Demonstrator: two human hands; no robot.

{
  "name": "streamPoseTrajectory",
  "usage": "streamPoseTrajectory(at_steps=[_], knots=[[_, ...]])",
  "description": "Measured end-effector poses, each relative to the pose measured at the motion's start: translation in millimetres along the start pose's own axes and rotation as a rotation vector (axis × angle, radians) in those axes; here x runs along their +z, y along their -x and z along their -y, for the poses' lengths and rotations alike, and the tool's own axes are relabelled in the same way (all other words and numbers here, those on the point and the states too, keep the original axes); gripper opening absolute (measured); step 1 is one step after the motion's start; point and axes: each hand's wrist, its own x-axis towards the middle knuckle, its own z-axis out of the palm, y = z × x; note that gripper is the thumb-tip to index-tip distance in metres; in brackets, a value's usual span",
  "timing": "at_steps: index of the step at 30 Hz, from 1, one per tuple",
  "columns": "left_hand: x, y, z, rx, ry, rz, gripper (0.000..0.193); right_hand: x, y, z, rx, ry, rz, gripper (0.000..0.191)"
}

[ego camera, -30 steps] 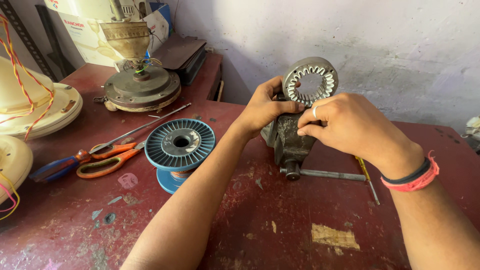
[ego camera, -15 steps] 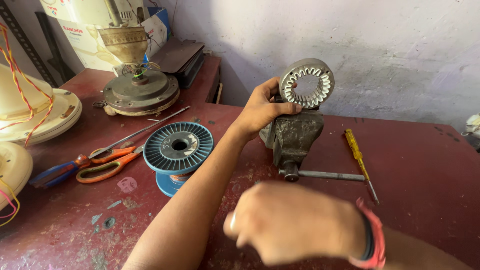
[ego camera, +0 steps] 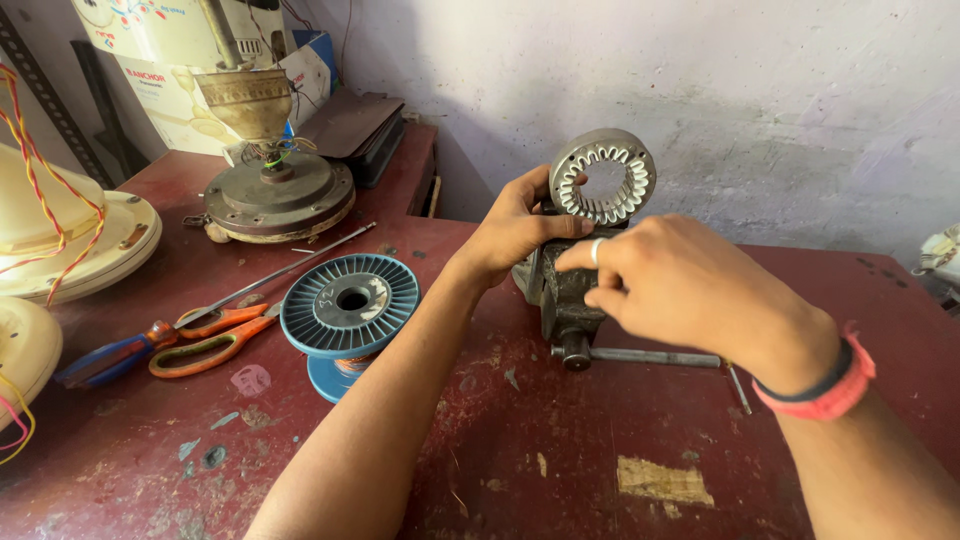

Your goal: The person winds copper wire into the slots of a motor stator held in a bench vise. They use a yellow screwdriver to push the wire into the slots and occasionally rotate the stator to access different positions. The task continues throughout the clip with repeated winding and insertion actions.

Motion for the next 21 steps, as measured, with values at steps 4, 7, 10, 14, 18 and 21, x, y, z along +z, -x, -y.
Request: streamPoseTrajectory(at_steps=[4,7,10,14,18,21], knots=[[1,2,-7,-0.047,-0.025,-0.006,0.068,17,-11,-20,-0.112,-0.011,-0.104,0.033],[2,3,-10,-0.058,-0.051,-0.007,0.067,31,-15,-26,-0.201,-0.079,-0.17,0.025],[3,3,-10,-0.044,-0.055,0.0,0.066,42,-17,-24,-0.26,-0.037,-0.221,0.019],[3,3,-10,-0.046,-0.089,-0.01,0.067,47,-17,-14,-0.323,-0.031,-0.179,0.011],[2,3,-8,-0.005,-0.044,0.031,0.068,44,-11,2,-0.306,-0.18,-0.022,0.012],[2,3,-9,-0.022,-0.056,0.031,0.069,37,-4,12,-0.284,-0.245,0.071,0.014]])
